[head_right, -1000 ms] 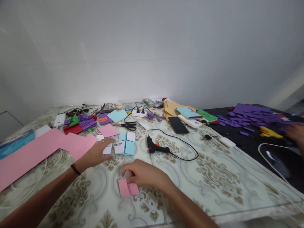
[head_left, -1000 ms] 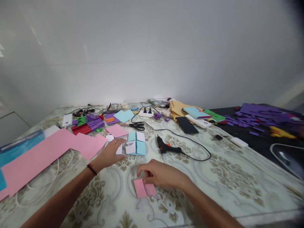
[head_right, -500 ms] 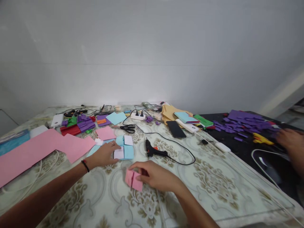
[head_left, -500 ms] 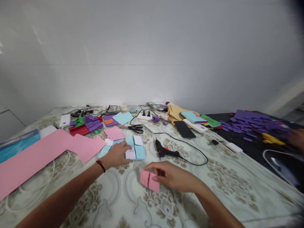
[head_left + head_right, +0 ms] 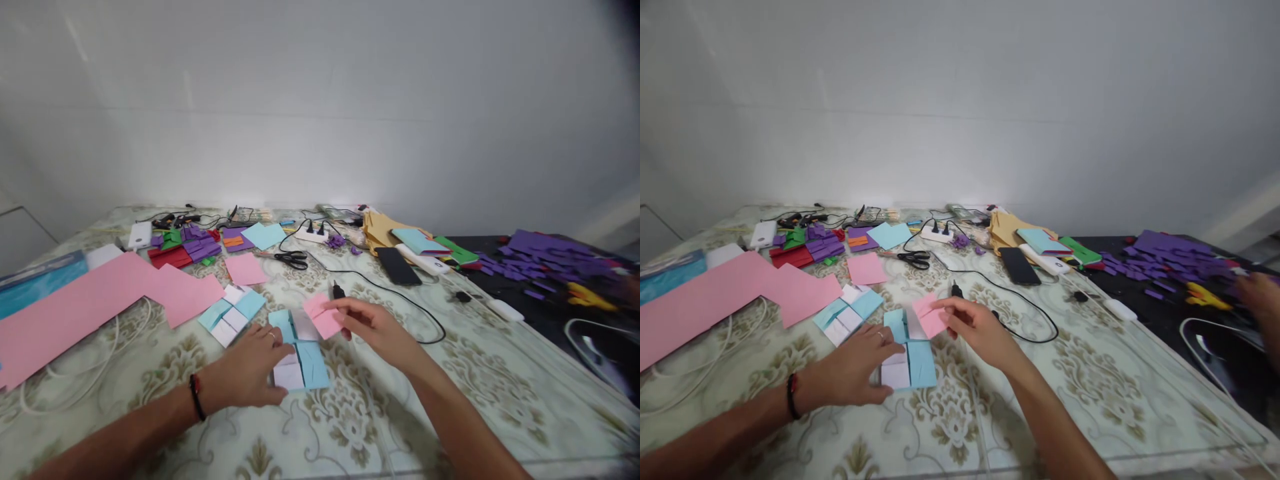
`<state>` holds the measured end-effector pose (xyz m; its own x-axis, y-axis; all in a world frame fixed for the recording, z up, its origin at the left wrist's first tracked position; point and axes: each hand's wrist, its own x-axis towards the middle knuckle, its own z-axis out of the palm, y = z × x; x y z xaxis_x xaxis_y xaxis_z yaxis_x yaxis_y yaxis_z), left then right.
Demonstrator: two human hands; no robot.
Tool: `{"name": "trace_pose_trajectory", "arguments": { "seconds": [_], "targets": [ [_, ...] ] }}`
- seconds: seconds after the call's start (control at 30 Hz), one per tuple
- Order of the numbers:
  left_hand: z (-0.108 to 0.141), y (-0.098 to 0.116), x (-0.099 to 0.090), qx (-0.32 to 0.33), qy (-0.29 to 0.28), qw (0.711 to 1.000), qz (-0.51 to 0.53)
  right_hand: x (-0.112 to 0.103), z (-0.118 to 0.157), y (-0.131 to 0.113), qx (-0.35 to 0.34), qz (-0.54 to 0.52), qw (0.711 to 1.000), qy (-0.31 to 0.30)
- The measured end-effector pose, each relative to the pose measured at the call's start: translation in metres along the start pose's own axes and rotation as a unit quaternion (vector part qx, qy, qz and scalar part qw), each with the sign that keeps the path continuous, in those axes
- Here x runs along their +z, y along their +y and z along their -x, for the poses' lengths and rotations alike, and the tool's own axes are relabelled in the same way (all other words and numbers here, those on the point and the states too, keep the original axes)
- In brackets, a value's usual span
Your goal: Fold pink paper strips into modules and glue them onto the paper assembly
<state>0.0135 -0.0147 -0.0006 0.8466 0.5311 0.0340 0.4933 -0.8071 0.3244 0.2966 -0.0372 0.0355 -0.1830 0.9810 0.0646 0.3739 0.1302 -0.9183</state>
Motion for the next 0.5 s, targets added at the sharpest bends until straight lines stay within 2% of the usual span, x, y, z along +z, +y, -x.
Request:
{"name": "trace_pose_trajectory", "arguments": {
  "seconds": [0.1, 0.17, 0.27, 0.33, 0.5],
  "targets": [
    [0.012, 0.006, 0.000, 0.030, 0.019, 0.999, 0.021, 0.016, -0.011, 0.011, 0.024, -0.055, 0.998, -0.034],
    [0.016, 0.004, -0.002, 0.039, 0.061, 0.997, 0.040, 0.032, -0.019, 0.018, 0.046, -0.069, 0.994, -0.069],
    [0.017, -0.006, -0.001, -0.021, 0.152, 0.987, 0.039, 0.054, -0.028, 0.024, 0.068, -0.064, 0.988, -0.125],
    [0.016, -0.015, 0.004, -0.057, 0.179, 0.981, 0.039, 0.065, -0.033, 0.025, 0.051, -0.018, 0.990, -0.133],
    [0.013, -0.026, 0.025, -0.053, 0.159, 0.985, 0.037, 0.075, -0.036, 0.020, -0.006, 0.159, 0.974, -0.163]
  ]
}}
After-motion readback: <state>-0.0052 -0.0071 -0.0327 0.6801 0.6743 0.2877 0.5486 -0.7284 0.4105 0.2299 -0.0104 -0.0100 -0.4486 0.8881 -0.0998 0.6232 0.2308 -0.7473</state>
